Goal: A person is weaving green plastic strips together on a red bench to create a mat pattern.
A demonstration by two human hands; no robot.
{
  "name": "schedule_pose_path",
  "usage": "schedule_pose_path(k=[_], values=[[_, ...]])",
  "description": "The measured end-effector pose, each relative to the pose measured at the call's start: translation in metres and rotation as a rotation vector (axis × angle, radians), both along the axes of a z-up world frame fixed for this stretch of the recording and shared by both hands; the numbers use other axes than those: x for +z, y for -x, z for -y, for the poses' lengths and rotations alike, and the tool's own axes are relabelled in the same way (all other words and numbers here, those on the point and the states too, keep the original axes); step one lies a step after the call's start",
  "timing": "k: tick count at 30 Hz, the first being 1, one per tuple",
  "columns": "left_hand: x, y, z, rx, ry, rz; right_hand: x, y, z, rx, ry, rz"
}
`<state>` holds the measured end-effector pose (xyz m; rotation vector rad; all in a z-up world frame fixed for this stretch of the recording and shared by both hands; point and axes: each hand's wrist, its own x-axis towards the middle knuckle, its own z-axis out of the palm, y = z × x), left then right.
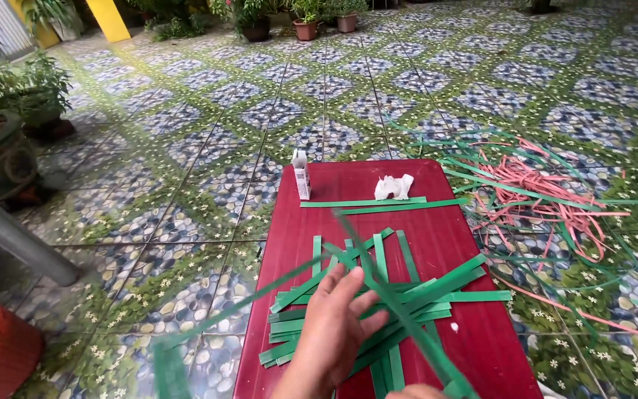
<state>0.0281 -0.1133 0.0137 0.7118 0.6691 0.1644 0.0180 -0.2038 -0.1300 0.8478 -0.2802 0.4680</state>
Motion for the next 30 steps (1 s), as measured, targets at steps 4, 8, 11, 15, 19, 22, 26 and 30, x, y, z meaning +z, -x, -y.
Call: schedule_pose_path(k=[4,8,11,15,19,22,26,30], values=[[0.001,0.004,0.003,0.102,-0.055,0.077,0.027,0.010,0.002,-0.246,0.701,0.094],[-0.006,0.011,0.000,-0.013,-0.215,0.195,0.099,0.011,0.008,-0.495,1.388,0.190],[-0.009,0.015,0.003,-0.156,-0.154,0.312,0.146,0.008,0.016,-0.712,1.907,0.246],[-0.023,0.017,0.012,-0.297,-0.107,0.482,0.175,-0.022,0.033,-0.940,2.463,0.286],[-0.019,0.024,0.022,-0.593,-0.085,0.548,0.198,-0.063,0.041,-0.383,2.452,0.709],[-0.022,0.026,0.026,-0.716,-0.022,0.559,0.193,-0.060,0.043,-0.133,2.377,0.699],[-0.036,0.026,0.032,-0.749,-0.103,0.546,0.161,-0.053,0.052,-0.107,2.315,0.339],[-0.034,0.027,0.034,-0.816,-0.006,0.493,0.151,-0.054,0.058,-0.081,2.421,0.323]])
